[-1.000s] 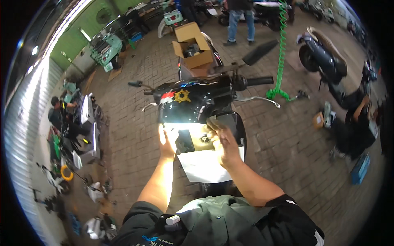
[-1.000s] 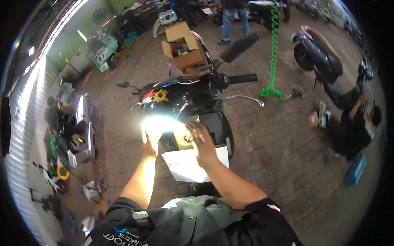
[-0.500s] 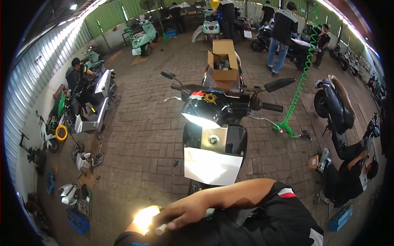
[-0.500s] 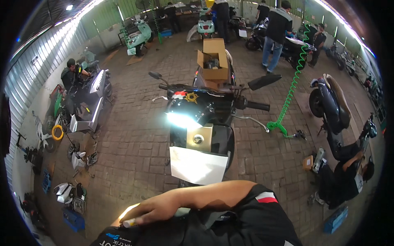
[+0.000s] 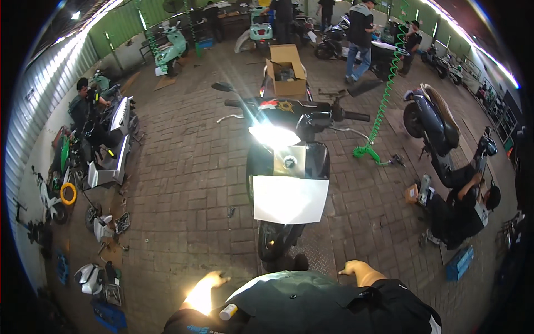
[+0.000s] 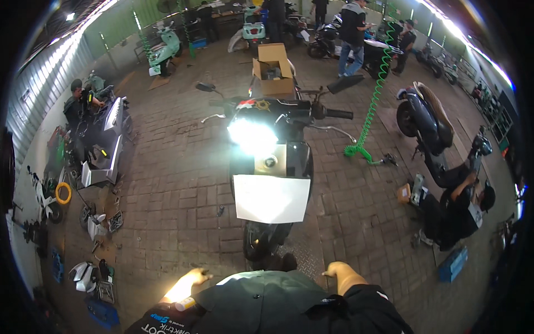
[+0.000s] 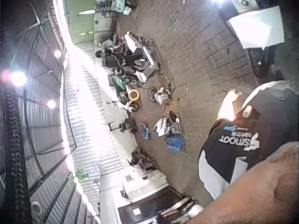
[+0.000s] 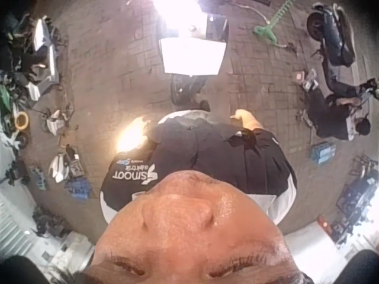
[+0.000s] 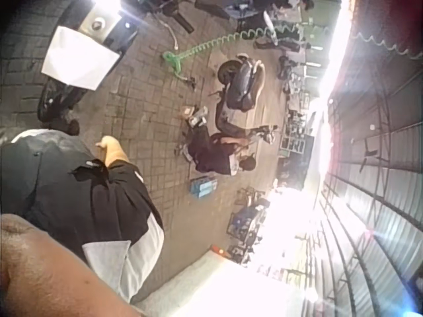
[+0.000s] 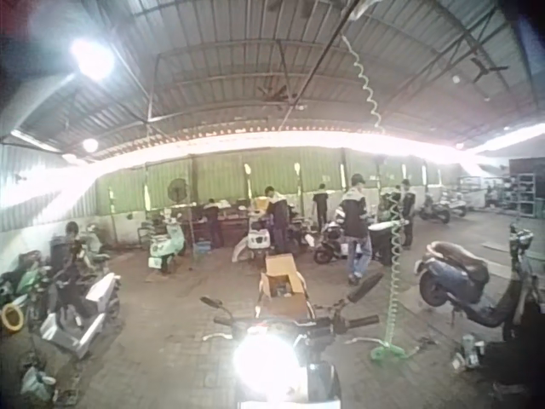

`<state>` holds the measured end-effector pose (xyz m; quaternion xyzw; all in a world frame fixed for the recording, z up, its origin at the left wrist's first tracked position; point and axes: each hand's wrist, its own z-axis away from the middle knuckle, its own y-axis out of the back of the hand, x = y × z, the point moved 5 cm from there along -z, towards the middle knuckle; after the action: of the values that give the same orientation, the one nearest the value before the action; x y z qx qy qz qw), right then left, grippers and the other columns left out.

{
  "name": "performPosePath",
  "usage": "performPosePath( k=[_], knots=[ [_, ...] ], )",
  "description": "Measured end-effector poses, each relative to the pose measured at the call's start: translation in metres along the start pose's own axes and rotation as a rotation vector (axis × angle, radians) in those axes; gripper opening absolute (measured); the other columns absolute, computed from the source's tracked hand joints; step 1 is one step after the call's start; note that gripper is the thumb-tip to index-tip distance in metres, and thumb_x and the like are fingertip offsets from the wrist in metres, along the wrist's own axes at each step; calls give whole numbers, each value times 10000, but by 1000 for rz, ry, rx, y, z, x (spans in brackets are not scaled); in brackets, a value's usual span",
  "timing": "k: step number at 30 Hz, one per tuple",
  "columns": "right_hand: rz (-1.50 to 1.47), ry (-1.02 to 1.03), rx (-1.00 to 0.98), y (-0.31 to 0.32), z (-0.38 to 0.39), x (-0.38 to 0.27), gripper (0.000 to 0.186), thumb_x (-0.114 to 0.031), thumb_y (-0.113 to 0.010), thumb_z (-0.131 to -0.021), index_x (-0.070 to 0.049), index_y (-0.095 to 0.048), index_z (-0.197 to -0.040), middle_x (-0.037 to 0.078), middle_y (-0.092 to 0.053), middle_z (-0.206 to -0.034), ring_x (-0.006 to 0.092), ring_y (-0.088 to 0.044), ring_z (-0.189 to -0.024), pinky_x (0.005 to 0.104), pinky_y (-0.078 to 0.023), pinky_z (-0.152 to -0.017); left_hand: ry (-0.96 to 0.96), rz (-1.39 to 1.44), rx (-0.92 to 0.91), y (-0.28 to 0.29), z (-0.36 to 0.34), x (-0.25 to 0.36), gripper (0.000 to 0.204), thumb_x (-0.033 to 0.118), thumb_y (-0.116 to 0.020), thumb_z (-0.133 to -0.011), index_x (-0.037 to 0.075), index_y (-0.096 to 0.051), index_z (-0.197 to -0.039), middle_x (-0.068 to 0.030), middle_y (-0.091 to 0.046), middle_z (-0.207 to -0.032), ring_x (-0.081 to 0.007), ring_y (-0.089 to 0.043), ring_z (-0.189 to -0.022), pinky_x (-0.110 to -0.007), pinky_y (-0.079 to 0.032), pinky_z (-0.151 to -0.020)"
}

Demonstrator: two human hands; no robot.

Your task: The person works on the internal components of a scooter's front panel, handling and positioning a long cable and using a socket wrench to secure parts inside the housing.

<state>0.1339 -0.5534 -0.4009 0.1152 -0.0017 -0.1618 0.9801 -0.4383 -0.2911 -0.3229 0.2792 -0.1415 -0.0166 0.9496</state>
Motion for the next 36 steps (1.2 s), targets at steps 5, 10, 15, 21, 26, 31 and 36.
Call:
performPosePath(
  k=[5, 10, 15, 21, 26, 31, 36],
  knots=[
    [-591, -32, 427, -55, 23, 47, 782, -575, -629, -941, 5, -529, -1456, 246, -526, -1486, 380, -492, -1397, 425, -409, -1147, -394, 366, 395, 95, 2, 169, 600, 377, -745, -918, 66, -600, -1410, -203, -613, -1412, -350, -580, -1320, -428, -447, -1131],
    [-615, 83, 484, -48, 41, 64, 672, -518, -668, -930, -37, -597, -1393, 228, -637, -1354, 385, -583, -1287, 444, -462, -1076, -1049, 196, 975, 220, 46, 353, 456, 193, -781, -837, 29, -659, -1245, -236, -619, -1327, -412, -559, -1271, -478, -444, -1088],
    [-694, 85, 618, -45, 61, 163, 649, -525, -645, -936, -46, -620, -1374, 223, -622, -1381, 392, -565, -1304, 456, -457, -1075, -539, -125, 1404, 314, 49, 479, 869, 507, -723, -882, 56, -396, -1548, -273, -376, -1580, -449, -395, -1441, -567, -323, -1187],
    [-937, -220, 637, -88, 102, 369, 608, -485, -651, -933, -45, -637, -1353, 232, -683, -1271, 389, -631, -1221, 438, -493, -1036, -91, -243, 1398, 333, 41, 537, 1061, 633, -807, -740, 206, -346, -1596, -215, -352, -1614, -444, -344, -1477, -568, -319, -1196],
    [-949, -213, 792, -77, 114, 463, 500, -407, -683, -922, -35, -693, -1254, 260, -708, -1191, 382, -676, -1154, 434, -528, -962, -191, -190, 1508, 342, 36, 515, 590, 418, -649, -955, 182, -535, -1484, -194, -479, -1538, -413, -435, -1417, -528, -393, -1123],
    [-895, -72, 577, 6, 69, 461, 571, -395, -697, -911, -15, -623, -1330, 245, -714, -1197, 402, -671, -1151, 453, -518, -975, -605, 521, 1617, 351, 9, 472, 358, 222, -525, -1066, -20, -655, -1297, -197, -705, -1204, -285, -656, -1123, -343, -462, -1022],
    [-603, 288, 528, 125, 35, 440, 513, -395, -633, -939, -41, -649, -1309, 226, -713, -1200, 352, -671, -1168, 427, -513, -989, -716, 911, 1805, 341, -49, 454, 536, 242, -582, -1042, 34, -431, -1512, -138, -549, -1462, -246, -541, -1306, -376, -436, -1101]
  ],
)
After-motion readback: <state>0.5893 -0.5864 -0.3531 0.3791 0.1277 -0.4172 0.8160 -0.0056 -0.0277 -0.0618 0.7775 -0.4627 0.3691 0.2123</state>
